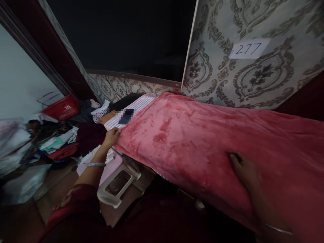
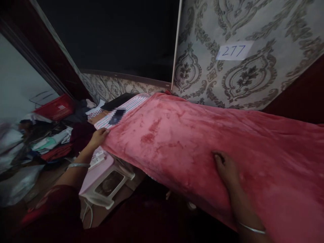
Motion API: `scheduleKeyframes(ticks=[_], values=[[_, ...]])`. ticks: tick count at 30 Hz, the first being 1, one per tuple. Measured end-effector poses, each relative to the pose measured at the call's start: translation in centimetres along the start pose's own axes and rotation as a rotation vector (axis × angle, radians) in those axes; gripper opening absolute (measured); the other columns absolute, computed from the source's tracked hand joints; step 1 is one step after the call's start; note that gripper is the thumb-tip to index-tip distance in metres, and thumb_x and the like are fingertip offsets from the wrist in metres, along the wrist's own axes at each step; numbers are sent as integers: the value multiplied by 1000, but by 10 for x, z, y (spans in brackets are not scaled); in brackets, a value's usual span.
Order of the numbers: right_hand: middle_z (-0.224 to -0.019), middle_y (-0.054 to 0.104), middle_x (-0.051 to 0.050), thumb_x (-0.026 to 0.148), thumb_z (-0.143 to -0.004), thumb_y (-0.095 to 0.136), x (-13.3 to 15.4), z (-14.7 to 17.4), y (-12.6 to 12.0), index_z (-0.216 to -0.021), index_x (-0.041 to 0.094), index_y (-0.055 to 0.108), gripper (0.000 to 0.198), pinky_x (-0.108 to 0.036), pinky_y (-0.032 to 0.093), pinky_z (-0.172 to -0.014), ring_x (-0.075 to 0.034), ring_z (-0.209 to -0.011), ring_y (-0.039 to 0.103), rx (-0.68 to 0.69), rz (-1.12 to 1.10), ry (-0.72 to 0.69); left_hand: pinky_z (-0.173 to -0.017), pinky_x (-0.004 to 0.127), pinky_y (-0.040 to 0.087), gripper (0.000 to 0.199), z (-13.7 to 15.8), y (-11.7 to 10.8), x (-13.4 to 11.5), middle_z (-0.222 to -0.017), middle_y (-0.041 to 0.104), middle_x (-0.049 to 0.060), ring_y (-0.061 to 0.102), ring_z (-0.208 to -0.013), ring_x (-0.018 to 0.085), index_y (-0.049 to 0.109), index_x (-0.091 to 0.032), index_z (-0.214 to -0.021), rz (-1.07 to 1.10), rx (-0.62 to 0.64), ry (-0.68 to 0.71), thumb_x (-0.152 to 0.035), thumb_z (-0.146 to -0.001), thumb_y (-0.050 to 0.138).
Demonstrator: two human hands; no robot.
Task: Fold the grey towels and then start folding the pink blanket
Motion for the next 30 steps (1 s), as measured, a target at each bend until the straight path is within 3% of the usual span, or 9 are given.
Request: scheduleKeyframes(ticks=[7, 10, 13, 17, 21, 23, 26, 30], values=[[-105, 77, -9, 45, -85, 47, 3, 0, 3, -97, 24, 73, 36, -44, 58, -91, -28, -97, 71, -19, -31, 21, -80, 32, 50, 21, 1, 2, -7, -87, 72, 12, 68, -89, 28, 66, -20, -84, -130, 4, -40, -33, -86, 50], [-105, 77, -10, 44, -85, 46, 9, -2, 4, -96, 23, 73, 36, -45, 57, -95, -27, -100, 71, -18, -56, 9, -87, 40, 51, 29, -1, 2, -21, -105, 71, 20, 67, -102, 35, 70, -16, -100, -235, -125, 50, -31, -89, 48], [-104, 77, -10, 43, -84, 45, 11, -3, 6, -95, 23, 73, 36, -46, 56, -96, -26, -99, 70, -27, -87, 0, -102, 41, 48, 41, -7, 17, -57, -126, 66, 22, 62, -120, 34, 67, -12, -122, -260, -223, 284, -24, -91, 43], [-104, 77, -9, 42, -84, 47, 9, -4, 9, -93, 23, 74, 34, -46, 55, -96, -26, -99, 70, -45, -99, 6, -119, 39, 36, 54, -20, 59, -136, -150, 54, 20, 49, -141, 29, 51, -10, -145, -157, -29, 563, -28, -94, 44], [-104, 77, -10, 39, -86, 46, 8, -4, 10, -96, 21, 73, 34, -43, 55, -96, -24, -99, 70, -41, -121, -15, -124, 49, 25, 68, -32, 101, -219, -165, 32, 21, 28, -154, 32, 36, -12, -157, -185, 174, 636, -43, -97, 47], [-105, 76, -10, 37, -87, 45, 8, -5, 12, -97, 20, 73, 34, -43, 54, -97, -24, -100, 70, -43, -130, -22, -125, 53, 21, 70, -35, 115, -248, -168, 24, 21, 21, -156, 33, 32, -13, -159, -220, 209, 644, -47, -99, 44], [-106, 76, -11, 33, -89, 45, 9, -6, 14, -99, 19, 73, 33, -42, 53, -97, -23, -101, 69, -49, -138, -39, -124, 55, 21, 68, -36, 131, -269, -168, 24, 19, 20, -157, 32, 33, -15, -159, -305, 200, 652, -48, -100, 39], [-106, 76, -11, 25, -89, 48, 15, -8, 15, -100, 18, 74, 30, -40, 53, -96, -23, -100, 69, -47, -110, -36, -121, 61, 23, 63, -34, 146, -266, -164, 35, 21, 28, -154, 34, 37, -12, -157, -381, 147, 694, -43, -102, 32]])
Point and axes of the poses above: each hand's wrist, its own z-axis away from the middle knuckle, its own y-axis out of the palm, x = y × z, the point moved 1 cm from there along -z, towards the middle knuckle
